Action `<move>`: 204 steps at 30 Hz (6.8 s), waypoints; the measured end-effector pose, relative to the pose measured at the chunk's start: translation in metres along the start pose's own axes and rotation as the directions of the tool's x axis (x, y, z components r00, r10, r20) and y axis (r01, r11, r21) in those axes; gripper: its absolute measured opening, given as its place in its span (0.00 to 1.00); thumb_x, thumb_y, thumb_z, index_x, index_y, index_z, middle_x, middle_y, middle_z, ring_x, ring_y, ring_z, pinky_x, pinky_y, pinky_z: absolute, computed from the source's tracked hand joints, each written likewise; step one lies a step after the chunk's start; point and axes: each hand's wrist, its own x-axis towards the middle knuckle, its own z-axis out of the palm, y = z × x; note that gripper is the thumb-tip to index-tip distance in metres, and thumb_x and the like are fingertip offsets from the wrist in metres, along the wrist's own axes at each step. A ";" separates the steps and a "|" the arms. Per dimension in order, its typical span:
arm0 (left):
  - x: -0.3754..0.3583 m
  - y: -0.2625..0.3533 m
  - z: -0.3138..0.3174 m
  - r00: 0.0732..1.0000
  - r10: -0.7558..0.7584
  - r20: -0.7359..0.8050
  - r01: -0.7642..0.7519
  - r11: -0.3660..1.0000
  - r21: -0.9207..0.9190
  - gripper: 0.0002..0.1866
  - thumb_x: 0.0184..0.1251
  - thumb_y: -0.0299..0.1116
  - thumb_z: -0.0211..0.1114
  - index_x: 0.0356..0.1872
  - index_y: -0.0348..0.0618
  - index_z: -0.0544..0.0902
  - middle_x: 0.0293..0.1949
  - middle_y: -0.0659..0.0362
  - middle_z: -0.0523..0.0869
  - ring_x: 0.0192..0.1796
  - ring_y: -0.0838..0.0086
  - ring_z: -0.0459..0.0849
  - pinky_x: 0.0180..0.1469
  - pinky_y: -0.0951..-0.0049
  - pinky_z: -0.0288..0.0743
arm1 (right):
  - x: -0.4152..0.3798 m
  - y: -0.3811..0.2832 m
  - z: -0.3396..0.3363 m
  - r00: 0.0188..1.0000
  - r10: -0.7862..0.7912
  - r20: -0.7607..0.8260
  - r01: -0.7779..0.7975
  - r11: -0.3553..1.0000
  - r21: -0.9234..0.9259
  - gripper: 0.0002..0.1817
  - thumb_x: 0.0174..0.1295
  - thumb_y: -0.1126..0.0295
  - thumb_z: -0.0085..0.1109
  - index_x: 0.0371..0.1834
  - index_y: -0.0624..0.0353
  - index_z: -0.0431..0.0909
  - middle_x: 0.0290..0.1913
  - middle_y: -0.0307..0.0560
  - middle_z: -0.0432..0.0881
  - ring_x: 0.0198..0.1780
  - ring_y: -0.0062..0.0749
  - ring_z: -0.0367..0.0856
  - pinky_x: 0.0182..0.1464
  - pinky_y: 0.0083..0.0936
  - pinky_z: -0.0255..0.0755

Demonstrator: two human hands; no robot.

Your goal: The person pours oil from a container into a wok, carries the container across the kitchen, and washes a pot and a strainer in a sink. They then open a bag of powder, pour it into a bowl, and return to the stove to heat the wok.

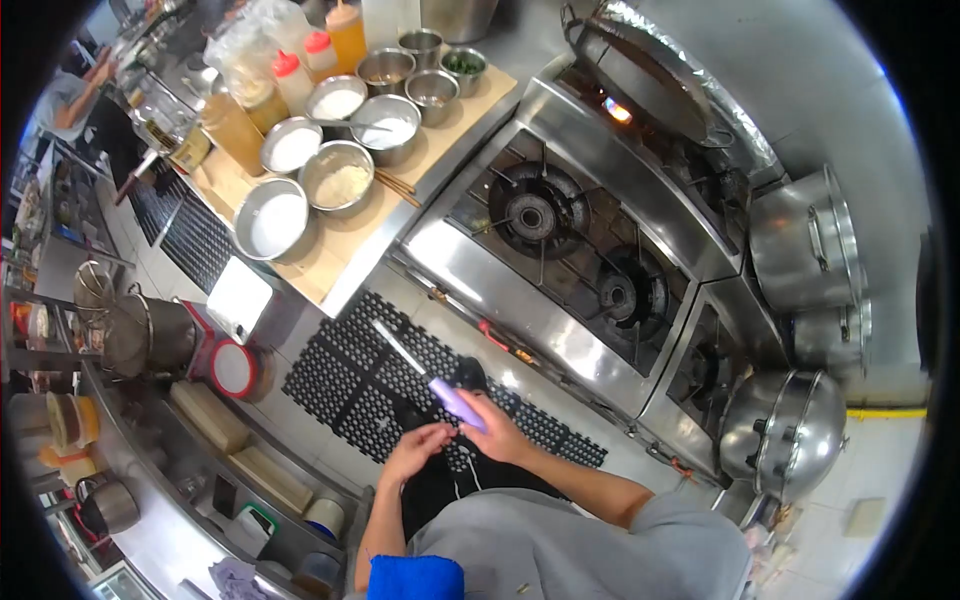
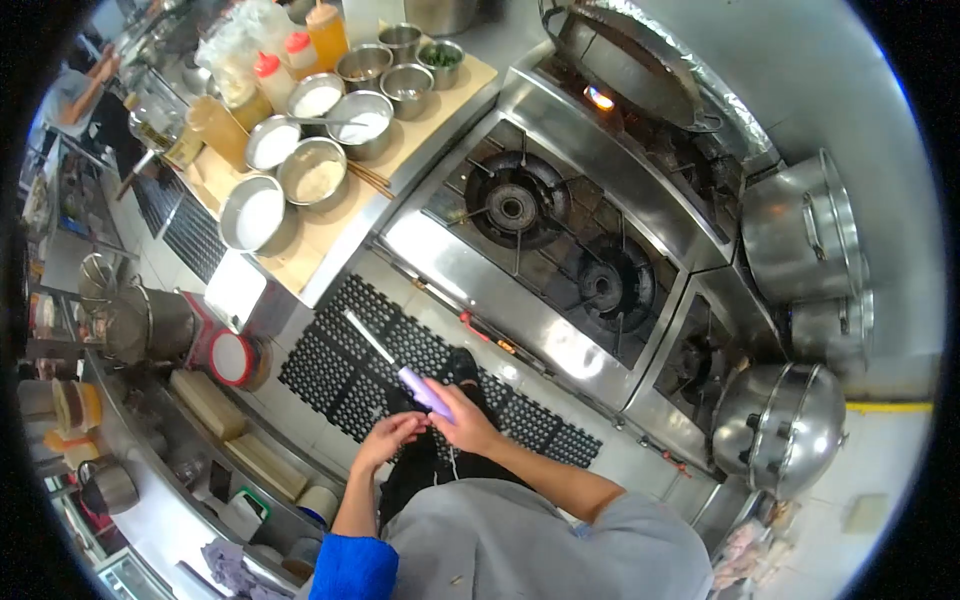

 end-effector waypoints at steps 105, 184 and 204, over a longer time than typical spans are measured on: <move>-0.168 -0.167 -0.193 0.387 -0.275 -0.880 0.108 0.961 -0.253 0.17 0.58 0.43 0.61 0.44 0.43 0.80 0.29 0.59 0.83 0.28 0.75 0.81 0.24 0.73 0.71 | 0.109 0.094 0.082 0.772 0.463 0.435 -0.341 0.880 -0.331 0.13 0.49 0.68 0.67 0.35 0.61 0.79 0.27 0.42 0.81 0.26 0.23 0.78 0.31 0.22 0.73; -0.251 -0.494 0.910 0.051 -0.411 0.910 -0.925 0.324 0.198 0.09 0.64 0.30 0.59 0.42 0.37 0.79 0.26 0.58 0.82 0.28 0.81 0.79 0.32 0.78 0.73 | -1.207 0.226 -0.036 -0.812 0.554 -0.184 0.301 0.668 0.681 0.24 0.59 0.69 0.48 0.59 0.65 0.65 0.50 0.57 0.77 0.49 0.46 0.78 0.48 0.33 0.74; -0.245 -0.564 0.932 -0.013 -0.391 0.920 -0.973 -0.208 -0.102 0.07 0.60 0.37 0.58 0.36 0.50 0.80 0.15 0.57 0.78 0.19 0.61 0.79 0.21 0.64 0.71 | -1.321 0.322 0.097 -0.846 0.035 -0.531 0.532 0.026 -0.846 0.25 0.62 0.53 0.43 0.59 0.52 0.67 0.60 0.48 0.69 0.61 0.48 0.65 0.59 0.51 0.59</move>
